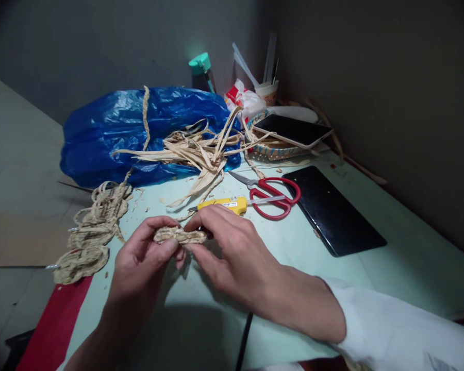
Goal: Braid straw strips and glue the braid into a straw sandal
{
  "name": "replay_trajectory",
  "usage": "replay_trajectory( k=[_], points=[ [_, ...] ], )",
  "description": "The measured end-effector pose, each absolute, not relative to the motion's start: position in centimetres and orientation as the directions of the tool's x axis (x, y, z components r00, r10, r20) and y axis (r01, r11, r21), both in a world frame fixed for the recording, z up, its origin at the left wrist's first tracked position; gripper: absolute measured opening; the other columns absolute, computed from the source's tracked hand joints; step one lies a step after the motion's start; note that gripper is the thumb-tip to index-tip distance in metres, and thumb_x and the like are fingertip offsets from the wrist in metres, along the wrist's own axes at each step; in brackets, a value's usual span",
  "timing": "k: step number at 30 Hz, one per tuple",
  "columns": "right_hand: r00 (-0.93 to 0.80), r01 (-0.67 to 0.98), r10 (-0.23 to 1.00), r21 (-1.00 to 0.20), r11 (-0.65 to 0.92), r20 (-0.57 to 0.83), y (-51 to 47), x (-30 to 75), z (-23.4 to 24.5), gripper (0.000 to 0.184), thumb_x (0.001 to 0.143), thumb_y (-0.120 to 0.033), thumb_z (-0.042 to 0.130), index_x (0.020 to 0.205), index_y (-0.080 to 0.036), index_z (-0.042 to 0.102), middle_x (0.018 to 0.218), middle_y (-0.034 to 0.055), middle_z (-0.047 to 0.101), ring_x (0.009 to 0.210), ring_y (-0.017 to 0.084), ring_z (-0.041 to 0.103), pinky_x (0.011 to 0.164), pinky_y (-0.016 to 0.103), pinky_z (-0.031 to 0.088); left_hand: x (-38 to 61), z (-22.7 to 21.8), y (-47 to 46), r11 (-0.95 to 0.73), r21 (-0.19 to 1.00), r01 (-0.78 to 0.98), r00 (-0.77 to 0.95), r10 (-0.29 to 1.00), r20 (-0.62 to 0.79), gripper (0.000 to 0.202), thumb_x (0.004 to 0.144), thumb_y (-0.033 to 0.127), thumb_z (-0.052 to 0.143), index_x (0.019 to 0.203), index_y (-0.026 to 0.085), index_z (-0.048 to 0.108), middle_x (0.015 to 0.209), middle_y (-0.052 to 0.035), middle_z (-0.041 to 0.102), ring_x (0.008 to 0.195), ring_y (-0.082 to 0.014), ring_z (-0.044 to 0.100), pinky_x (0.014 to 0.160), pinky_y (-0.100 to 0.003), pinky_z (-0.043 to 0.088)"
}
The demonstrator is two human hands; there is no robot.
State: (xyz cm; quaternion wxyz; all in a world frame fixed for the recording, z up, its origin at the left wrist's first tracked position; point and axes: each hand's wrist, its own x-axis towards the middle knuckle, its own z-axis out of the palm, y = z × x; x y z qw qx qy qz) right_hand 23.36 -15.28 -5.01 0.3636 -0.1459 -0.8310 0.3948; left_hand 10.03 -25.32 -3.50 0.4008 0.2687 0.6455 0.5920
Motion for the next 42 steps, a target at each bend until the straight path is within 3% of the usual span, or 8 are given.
replay_trajectory(
  k=[6,16,21,27,31,36,39,42],
  points=[
    [-0.667,-0.088,0.5,-0.726,0.682,0.551,-15.5,23.3,-5.4,0.006,0.09,-0.016,0.061,0.093,-0.011,0.059,0.083,0.0081,0.064,0.079,0.017,0.059,0.071,0.028,0.047,10.2,-3.2,-25.3,0.175,0.969,-0.172,-0.529,0.814,-0.241,0.023,0.076,0.026,0.072,0.093,0.019,0.059,0.062,0.0031,0.06,0.057,-0.0085,0.054,0.057,-0.019,0.043],
    [-0.614,-0.115,0.506,-0.703,0.702,0.606,-15.7,23.1,-5.9,0.002,0.088,-0.01,0.06,0.089,-0.011,0.059,0.078,0.0068,0.064,0.074,0.015,0.059,0.069,0.026,0.047,10.4,-3.9,-25.4,0.215,0.964,-0.155,-0.523,0.81,-0.264,0.022,0.079,0.029,0.069,0.093,0.02,0.055,0.054,0.0055,0.054,0.05,-0.0079,0.044,0.05,-0.019,0.033],
    [-0.625,-0.039,0.502,-0.666,0.745,0.598,-15.1,23.0,-6.0,0.006,0.088,-0.012,0.06,0.094,-0.011,0.059,0.084,0.0072,0.064,0.077,0.015,0.059,0.07,0.025,0.046,9.9,-3.8,-25.1,0.172,0.981,-0.09,-0.461,0.866,-0.194,0.03,0.087,0.033,0.061,0.113,0.022,0.051,0.061,0.004,0.056,0.061,-0.0123,0.051,0.064,-0.024,0.041],
    [-0.621,0.066,0.594,-0.721,0.69,0.512,-14.1,22.9,-5.6,0.008,0.089,-0.022,0.061,0.095,-0.017,0.058,0.087,0.0051,0.065,0.077,0.017,0.059,0.072,0.029,0.045,9.2,-2.9,-24.4,0.094,0.99,-0.105,-0.383,0.915,-0.128,0.052,0.086,0.041,0.061,0.131,0.021,0.045,0.077,-0.0022,0.063,0.063,-0.0149,0.057,0.064,-0.029,0.046],
    [-0.649,0.063,0.679,-0.865,0.497,0.342,-13.8,23.0,-5.1,0.012,0.089,-0.031,0.058,0.089,-0.02,0.058,0.083,0.0041,0.066,0.074,0.019,0.06,0.068,0.031,0.045,9.1,-3.2,-23.9,-0.002,0.984,-0.181,-0.397,0.915,-0.071,0.055,0.083,0.048,0.063,0.129,0.024,0.049,0.12,-0.0142,0.059,0.072,-0.0178,0.063,0.065,-0.034,0.052],
    [-0.679,-0.102,0.71,-0.982,0.158,0.185,-12.0,22.2,-6.1,0.029,0.085,-0.047,0.061,0.085,-0.018,0.056,0.072,0.0012,0.059,0.063,0.015,0.053,0.056,0.027,0.042,8.6,-4.0,-21.6,-0.061,0.995,-0.083,-0.336,0.941,0.03,0.063,0.066,0.045,0.08,0.12,0.027,0.052,0.127,-0.0155,0.051,0.064,-0.0153,0.061,0.051,-0.03,0.051],
    [-0.682,-0.248,0.713,-0.969,-0.015,0.164,-11.5,22.2,-6.0,0.034,0.08,-0.05,0.067,0.083,-0.018,0.056,0.068,-0.0009,0.056,0.061,0.013,0.052,0.052,0.023,0.039,8.7,-3.1,-21.1,-0.052,0.99,0.133,-0.352,0.931,0.096,0.043,0.082,0.052,0.062,0.114,0.025,0.053,0.112,-0.0132,0.061,0.054,-0.0138,0.06,0.041,-0.025,0.044],
    [-0.688,-0.307,0.718,-0.938,-0.158,0.104,-11.7,22.9,-5.1,0.028,0.083,-0.042,0.067,0.081,-0.017,0.057,0.069,-0.0011,0.058,0.063,0.011,0.053,0.056,0.022,0.039,9.2,-1.1,-21.0,0.056,0.956,0.288,-0.301,0.953,0.035,0.032,0.092,0.05,0.047,0.104,0.022,0.053,0.06,-0.0004,0.061,0.035,-0.0109,0.046,0.034,-0.02,0.03]
  ],
)
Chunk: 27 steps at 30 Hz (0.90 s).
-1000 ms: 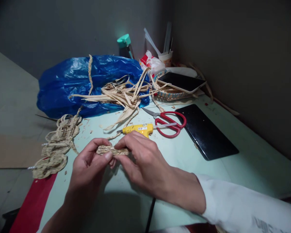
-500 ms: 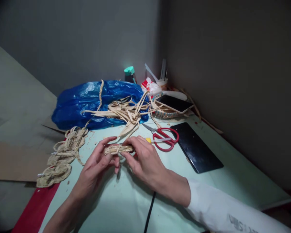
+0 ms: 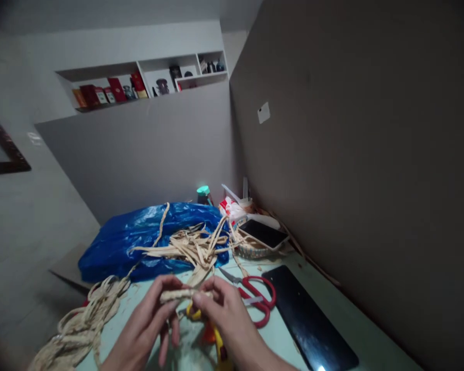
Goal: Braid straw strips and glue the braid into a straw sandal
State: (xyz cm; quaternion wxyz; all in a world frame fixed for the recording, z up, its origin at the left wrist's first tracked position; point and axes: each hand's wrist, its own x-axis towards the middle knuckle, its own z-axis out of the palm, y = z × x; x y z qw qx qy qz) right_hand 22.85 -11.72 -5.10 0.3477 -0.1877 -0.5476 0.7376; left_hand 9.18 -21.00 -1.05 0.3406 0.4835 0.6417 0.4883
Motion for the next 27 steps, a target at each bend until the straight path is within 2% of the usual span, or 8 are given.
replay_trajectory(
  k=[1,4,8,12,15,18,24,27],
  points=[
    [-0.7,-0.312,0.71,-0.928,-0.202,0.081,-11.8,23.1,-4.8,0.026,0.085,-0.04,0.066,0.08,-0.016,0.057,0.068,-0.0009,0.058,0.062,0.011,0.053,0.057,0.021,0.04,9.4,-0.3,-20.9,0.072,0.938,0.34,-0.295,0.955,0.034,0.029,0.093,0.049,0.045,0.1,0.021,0.054,0.052,0.0023,0.056,0.034,-0.0097,0.041,0.035,-0.019,0.029],
    [-0.71,-0.353,0.699,-0.902,-0.25,0.083,-11.6,23.6,-4.1,0.025,0.088,-0.04,0.063,0.085,-0.015,0.059,0.075,0.0008,0.063,0.065,0.009,0.053,0.059,0.02,0.042,9.7,1.2,-20.0,0.029,0.896,0.443,-0.321,0.938,0.129,0.023,0.089,0.043,0.057,0.093,0.021,0.056,0.052,0.0055,0.048,0.043,-0.0094,0.041,0.04,-0.018,0.031],
    [-0.733,-0.302,0.68,-0.911,-0.28,0.034,-11.2,23.8,-3.9,0.031,0.089,-0.048,0.061,0.086,-0.017,0.056,0.075,0.0008,0.062,0.061,0.009,0.051,0.057,0.021,0.043,10.0,1.5,-18.7,-0.003,0.914,0.406,-0.32,0.936,0.145,0.02,0.086,0.038,0.059,0.096,0.021,0.055,0.049,0.008,0.043,0.04,-0.0091,0.035,0.038,-0.019,0.028],
    [-0.759,-0.247,0.643,-0.96,-0.133,0.106,-11.1,24.1,-3.7,0.039,0.092,-0.054,0.051,0.089,-0.016,0.058,0.082,0.0046,0.066,0.07,0.013,0.057,0.065,0.026,0.047,9.8,0.9,-18.4,-0.024,0.936,0.351,-0.347,0.925,0.153,0.019,0.083,0.034,0.063,0.096,0.021,0.056,0.055,0.0064,0.047,0.04,-0.009,0.037,0.037,-0.02,0.026],
    [-0.754,-0.214,0.633,-0.977,0.014,0.174,-11.0,24.4,-3.5,0.038,0.095,-0.052,0.047,0.088,-0.016,0.059,0.09,0.0065,0.067,0.081,0.016,0.061,0.074,0.029,0.048,9.2,0.7,-18.6,-0.059,0.93,0.362,-0.335,0.923,0.189,0.02,0.083,0.033,0.064,0.099,0.022,0.06,0.065,0.0037,0.054,0.042,-0.0086,0.038,0.038,-0.021,0.026],
    [-0.779,-0.223,0.589,-0.973,0.063,0.217,-10.9,24.6,-3.3,0.039,0.098,-0.048,0.043,0.084,-0.017,0.061,0.089,0.006,0.068,0.082,0.017,0.061,0.077,0.031,0.049,8.5,0.8,-19.0,-0.083,0.907,0.412,-0.281,0.936,0.214,0.018,0.085,0.033,0.062,0.099,0.021,0.065,0.068,0.002,0.055,0.047,-0.0097,0.04,0.042,-0.021,0.03],
    [-0.856,-0.156,0.507,-0.986,-0.064,0.102,-11.5,24.4,-3.6,0.033,0.093,-0.043,0.054,0.082,-0.016,0.067,0.079,0.0035,0.068,0.069,0.014,0.059,0.066,0.026,0.047,8.4,1.4,-19.3,-0.074,0.852,0.518,-0.174,0.966,0.19,0.029,0.087,0.03,0.059,0.109,0.019,0.073,0.069,-0.0021,0.06,0.056,-0.0132,0.047,0.045,-0.021,0.027],
    [-0.857,-0.179,0.509,-0.971,-0.157,0.076,-11.8,24.1,-4.2,0.031,0.089,-0.044,0.06,0.08,-0.015,0.069,0.077,0.0036,0.07,0.062,0.012,0.058,0.06,0.024,0.044,9.0,1.4,-19.1,-0.074,0.893,0.444,-0.19,0.966,0.175,0.031,0.082,0.029,0.065,0.11,0.018,0.075,0.071,-0.0037,0.063,0.061,-0.0164,0.053,0.049,-0.021,0.033]
  ],
)
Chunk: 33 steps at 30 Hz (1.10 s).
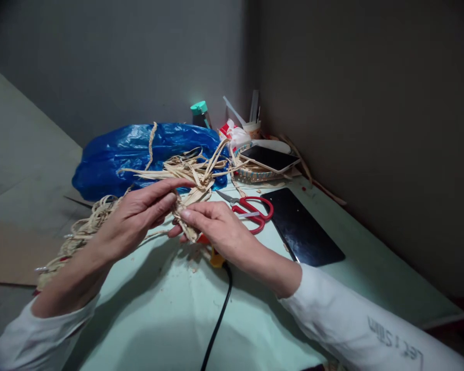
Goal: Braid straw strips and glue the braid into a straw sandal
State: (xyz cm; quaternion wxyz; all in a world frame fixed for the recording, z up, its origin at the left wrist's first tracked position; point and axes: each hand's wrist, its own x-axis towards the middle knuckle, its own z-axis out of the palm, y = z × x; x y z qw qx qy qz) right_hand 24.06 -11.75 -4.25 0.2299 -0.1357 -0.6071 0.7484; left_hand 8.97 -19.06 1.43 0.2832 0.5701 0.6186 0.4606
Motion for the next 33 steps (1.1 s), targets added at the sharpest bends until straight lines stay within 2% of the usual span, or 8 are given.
replay_trajectory(
  k=[8,12,18,22,25,28,30,33],
  points=[
    [-0.802,-0.282,0.581,-0.947,-0.156,0.143,-11.9,23.9,-4.4,0.028,0.089,-0.04,0.061,0.085,-0.016,0.074,0.079,0.0044,0.071,0.074,0.015,0.063,0.067,0.024,0.046,9.4,0.2,-19.2,-0.075,0.997,0.035,-0.284,0.955,0.082,0.047,0.084,0.041,0.065,0.129,0.028,0.061,0.094,-0.0042,0.065,0.059,-0.012,0.054,0.057,-0.025,0.045],
    [-0.784,-0.23,0.591,-0.973,0.009,0.19,-12.0,23.9,-4.9,0.034,0.094,-0.042,0.052,0.085,-0.016,0.072,0.08,0.0027,0.067,0.075,0.015,0.059,0.066,0.025,0.045,9.5,-1.2,-19.7,-0.042,0.999,-0.03,-0.339,0.94,0.029,0.025,0.081,0.032,0.07,0.1,0.017,0.07,0.072,-0.0002,0.056,0.063,-0.0117,0.055,0.058,-0.022,0.045],
    [-0.762,0.008,0.587,-0.902,0.432,0.274,-12.2,23.9,-4.7,0.044,0.1,-0.044,0.038,0.082,-0.018,0.068,0.067,-0.0003,0.057,0.064,0.015,0.052,0.063,0.027,0.04,9.8,-2.3,-20.4,-0.043,0.999,-0.003,-0.416,0.908,0.038,0.013,0.078,0.026,0.071,0.074,0.014,0.068,0.073,-0.0003,0.058,0.065,-0.0096,0.052,0.063,-0.02,0.043],
    [-0.726,0.202,0.633,-0.796,0.571,0.27,-12.7,23.9,-4.2,0.038,0.098,-0.042,0.041,0.114,-0.016,0.064,0.095,0.0087,0.068,0.091,0.024,0.061,0.085,0.04,0.043,10.2,-2.1,-20.9,-0.067,0.998,0.017,-0.463,0.884,0.067,0.013,0.077,0.026,0.07,0.072,0.015,0.068,0.068,0.0013,0.055,0.066,-0.0103,0.047,0.063,-0.021,0.04],
    [-0.641,0.04,0.646,-0.822,0.569,0.416,-13.0,23.9,-4.3,0.047,0.092,-0.039,0.055,0.133,-0.018,0.048,0.124,0.012,0.062,0.112,0.025,0.057,0.096,0.044,0.042,10.5,-2.2,-21.1,-0.065,0.998,0.02,-0.449,0.891,0.067,0.015,0.079,0.025,0.069,0.069,0.016,0.064,0.07,0.0018,0.054,0.068,-0.0112,0.046,0.064,-0.022,0.039],
    [-0.536,-0.28,0.631,-0.824,0.493,0.561,-12.8,24.2,-4.1,0.038,0.09,-0.03,0.061,0.126,-0.023,0.052,0.131,0.0078,0.058,0.119,0.021,0.054,0.098,0.038,0.045,10.5,-2.7,-21.2,-0.061,0.996,0.061,-0.436,0.896,0.082,0.018,0.079,0.023,0.069,0.064,0.016,0.06,0.066,0.0028,0.051,0.065,-0.0111,0.041,0.061,-0.021,0.035],
    [-0.438,-0.41,0.698,-0.817,0.406,0.566,-12.2,24.5,-3.5,0.026,0.09,-0.025,0.061,0.116,-0.024,0.059,0.125,0.0054,0.062,0.115,0.019,0.056,0.096,0.034,0.045,10.2,-3.0,-21.2,-0.021,0.998,0.053,-0.427,0.903,0.041,0.017,0.078,0.023,0.068,0.065,0.016,0.062,0.066,0.0026,0.051,0.064,-0.011,0.041,0.061,-0.021,0.034],
    [-0.332,-0.506,0.827,-0.825,0.25,0.454,-11.1,24.7,-2.8,0.009,0.09,-0.025,0.06,0.085,-0.021,0.065,0.092,0.0021,0.065,0.085,0.014,0.06,0.078,0.026,0.048,9.6,-2.9,-21.7,0.081,0.996,-0.041,-0.371,0.924,-0.09,0.01,0.08,0.025,0.068,0.078,0.016,0.068,0.076,0.0003,0.058,0.068,-0.0115,0.046,0.065,-0.021,0.037]
  ],
)
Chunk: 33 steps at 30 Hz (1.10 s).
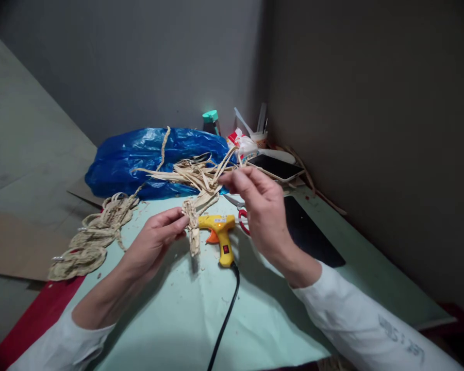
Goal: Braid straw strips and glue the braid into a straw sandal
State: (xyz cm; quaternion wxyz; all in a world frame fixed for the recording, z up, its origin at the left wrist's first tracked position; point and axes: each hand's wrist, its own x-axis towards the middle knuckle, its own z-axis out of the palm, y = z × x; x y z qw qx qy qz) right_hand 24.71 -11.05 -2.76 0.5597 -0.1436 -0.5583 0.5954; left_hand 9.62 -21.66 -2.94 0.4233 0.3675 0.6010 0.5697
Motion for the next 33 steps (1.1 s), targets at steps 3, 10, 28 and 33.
replay_trajectory(
  k=[3,10,28,33],
  points=[
    [-0.405,-0.532,0.855,-0.844,0.07,0.326,-10.5,24.8,-2.4,0.028,0.088,-0.03,0.062,0.064,-0.019,0.053,0.063,-0.0034,0.047,0.054,0.009,0.04,0.052,0.022,0.038,9.0,-2.4,-22.3,0.141,0.978,-0.153,-0.306,0.935,-0.182,0.014,0.082,0.026,0.067,0.091,0.016,0.07,0.086,-0.0024,0.062,0.075,-0.0123,0.052,0.068,-0.021,0.041],
    [-0.389,-0.439,0.874,-0.893,0.1,0.29,-10.9,24.9,-2.4,0.046,0.087,-0.036,0.065,0.055,-0.021,0.035,0.055,-0.0077,0.023,0.045,0.007,0.019,0.04,0.023,0.019,7.8,-1.8,-23.7,0.144,0.952,-0.272,-0.183,0.963,-0.198,0.018,0.083,0.026,0.063,0.09,0.012,0.071,0.079,-0.0067,0.063,0.064,-0.0131,0.052,0.056,-0.021,0.041],
    [-0.79,-0.203,0.334,-0.734,0.648,0.514,-12.8,24.4,-3.8,0.03,0.088,-0.023,0.067,0.118,-0.025,0.066,0.111,0.0035,0.072,0.103,0.018,0.063,0.091,0.031,0.049,9.0,-3.3,-24.5,0.154,0.932,-0.329,-0.177,0.959,-0.221,0.02,0.084,0.03,0.066,0.093,0.014,0.075,0.082,-0.0048,0.067,0.074,-0.0142,0.057,0.071,-0.023,0.043],
    [-0.725,-0.122,0.491,-0.792,0.598,0.483,-12.7,24.2,-4.1,0.02,0.085,-0.021,0.07,0.105,-0.02,0.069,0.101,0.0028,0.073,0.093,0.017,0.067,0.083,0.028,0.051,8.0,-3.8,-24.9,0.083,0.912,-0.401,-0.307,0.926,-0.219,0.036,0.09,0.045,0.057,0.1,0.015,0.073,0.101,-0.0085,0.066,0.075,-0.0151,0.054,0.069,-0.026,0.042]
  ],
)
